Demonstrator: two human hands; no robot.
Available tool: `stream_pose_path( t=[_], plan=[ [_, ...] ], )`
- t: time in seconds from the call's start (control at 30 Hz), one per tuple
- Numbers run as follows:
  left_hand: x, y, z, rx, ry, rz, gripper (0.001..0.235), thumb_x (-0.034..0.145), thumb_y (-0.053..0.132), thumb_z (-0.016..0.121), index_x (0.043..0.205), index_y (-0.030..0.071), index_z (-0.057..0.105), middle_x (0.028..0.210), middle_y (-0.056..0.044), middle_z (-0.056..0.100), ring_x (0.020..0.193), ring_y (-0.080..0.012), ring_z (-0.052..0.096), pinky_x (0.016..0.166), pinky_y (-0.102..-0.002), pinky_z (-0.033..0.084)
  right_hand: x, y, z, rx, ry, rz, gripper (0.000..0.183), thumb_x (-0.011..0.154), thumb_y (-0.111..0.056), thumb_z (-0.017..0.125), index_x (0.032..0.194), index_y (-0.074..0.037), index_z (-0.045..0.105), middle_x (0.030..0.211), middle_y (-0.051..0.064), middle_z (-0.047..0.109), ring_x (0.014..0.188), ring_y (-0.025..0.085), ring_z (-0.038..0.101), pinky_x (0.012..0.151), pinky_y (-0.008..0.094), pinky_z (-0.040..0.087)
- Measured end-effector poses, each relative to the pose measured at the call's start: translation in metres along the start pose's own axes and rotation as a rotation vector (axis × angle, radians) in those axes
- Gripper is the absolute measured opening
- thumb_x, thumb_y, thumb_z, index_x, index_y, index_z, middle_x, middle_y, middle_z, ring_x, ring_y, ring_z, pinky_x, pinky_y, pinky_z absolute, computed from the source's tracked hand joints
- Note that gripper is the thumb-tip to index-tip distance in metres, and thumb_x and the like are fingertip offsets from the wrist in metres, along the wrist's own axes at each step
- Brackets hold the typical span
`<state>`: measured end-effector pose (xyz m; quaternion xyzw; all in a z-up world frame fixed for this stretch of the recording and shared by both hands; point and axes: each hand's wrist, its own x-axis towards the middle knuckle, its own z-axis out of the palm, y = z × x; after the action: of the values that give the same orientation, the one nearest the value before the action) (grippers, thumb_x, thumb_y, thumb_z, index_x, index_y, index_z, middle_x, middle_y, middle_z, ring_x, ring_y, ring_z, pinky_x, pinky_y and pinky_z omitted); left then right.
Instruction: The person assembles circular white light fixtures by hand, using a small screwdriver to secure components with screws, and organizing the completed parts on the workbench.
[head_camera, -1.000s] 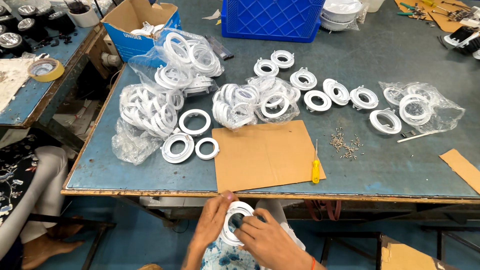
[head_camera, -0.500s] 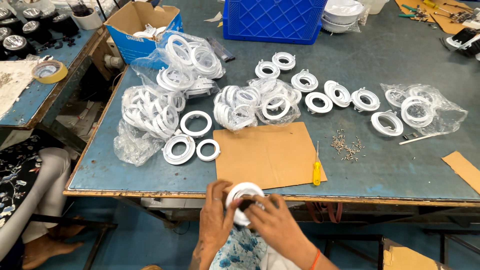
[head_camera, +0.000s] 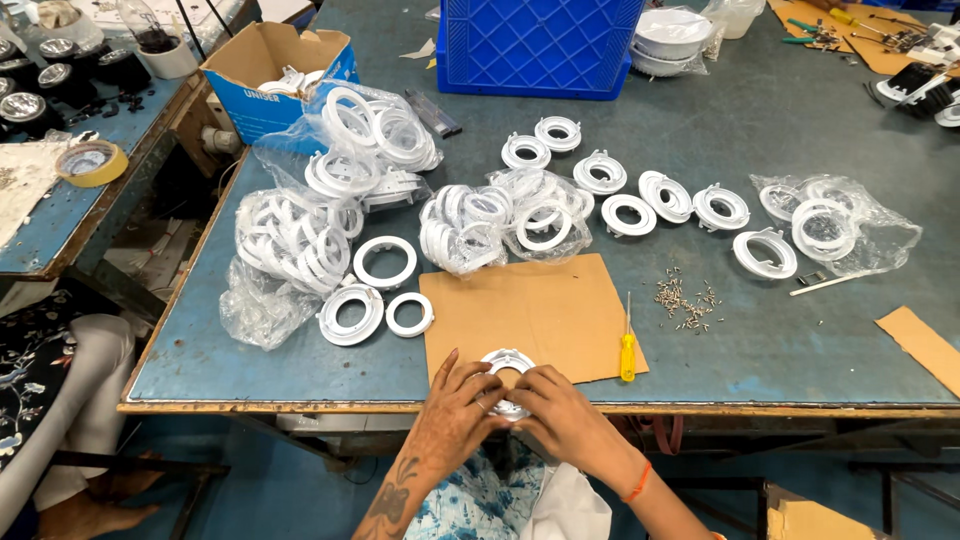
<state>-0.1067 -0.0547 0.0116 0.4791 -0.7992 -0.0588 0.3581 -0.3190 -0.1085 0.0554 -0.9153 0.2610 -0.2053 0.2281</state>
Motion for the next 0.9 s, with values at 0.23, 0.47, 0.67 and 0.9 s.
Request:
stream_pose_path(
  t=[0.23, 0.47, 0.67, 0.9],
  plan=[
    [-0.002, 0.003, 0.002, -0.115, -0.012, -0.117, 0.037, 0.080, 0.013, 0.080, 0.114, -0.001, 0.072, 0.123, -0.011, 0.066, 0.119, -0.0293, 0.064, 0.097, -0.041, 0.054, 0.002, 0.006, 0.004, -0.113, 0.010, -0.118, 0.036, 0.088, -0.020, 0.070, 0.119, -0.001, 0.063, 0.115, 0.014, 0.060, 0.119, 0.035, 0.054, 0.100, 0.045, 0.044],
    [0.004, -0.001, -0.004, -0.168, -0.033, -0.167, 0.031, 0.078, 0.007, 0.078, 0.109, 0.001, 0.075, 0.118, -0.009, 0.069, 0.109, -0.0274, 0.069, 0.087, -0.039, 0.058, 0.001, 0.015, 0.013, -0.169, 0.030, -0.155, 0.037, 0.091, -0.020, 0.068, 0.121, 0.002, 0.062, 0.121, 0.016, 0.061, 0.122, 0.035, 0.054, 0.100, 0.046, 0.042],
    [0.003, -0.001, -0.002, -0.169, -0.033, -0.181, 0.029, 0.079, 0.004, 0.077, 0.108, 0.001, 0.075, 0.116, -0.008, 0.069, 0.107, -0.0266, 0.070, 0.087, -0.038, 0.059, 0.000, 0.019, 0.016, -0.079, 0.038, -0.128, 0.037, 0.089, -0.018, 0.070, 0.120, 0.002, 0.065, 0.119, 0.015, 0.063, 0.121, 0.034, 0.055, 0.099, 0.044, 0.043],
    [-0.001, 0.000, -0.001, -0.245, 0.061, -0.090, 0.038, 0.076, 0.011, 0.083, 0.111, 0.000, 0.073, 0.119, -0.012, 0.068, 0.117, -0.0317, 0.066, 0.092, -0.040, 0.056, -0.008, 0.024, 0.019, 0.041, 0.146, -0.076, 0.034, 0.084, -0.018, 0.078, 0.113, -0.003, 0.068, 0.114, 0.011, 0.067, 0.115, 0.032, 0.062, 0.097, 0.042, 0.047]
  ],
)
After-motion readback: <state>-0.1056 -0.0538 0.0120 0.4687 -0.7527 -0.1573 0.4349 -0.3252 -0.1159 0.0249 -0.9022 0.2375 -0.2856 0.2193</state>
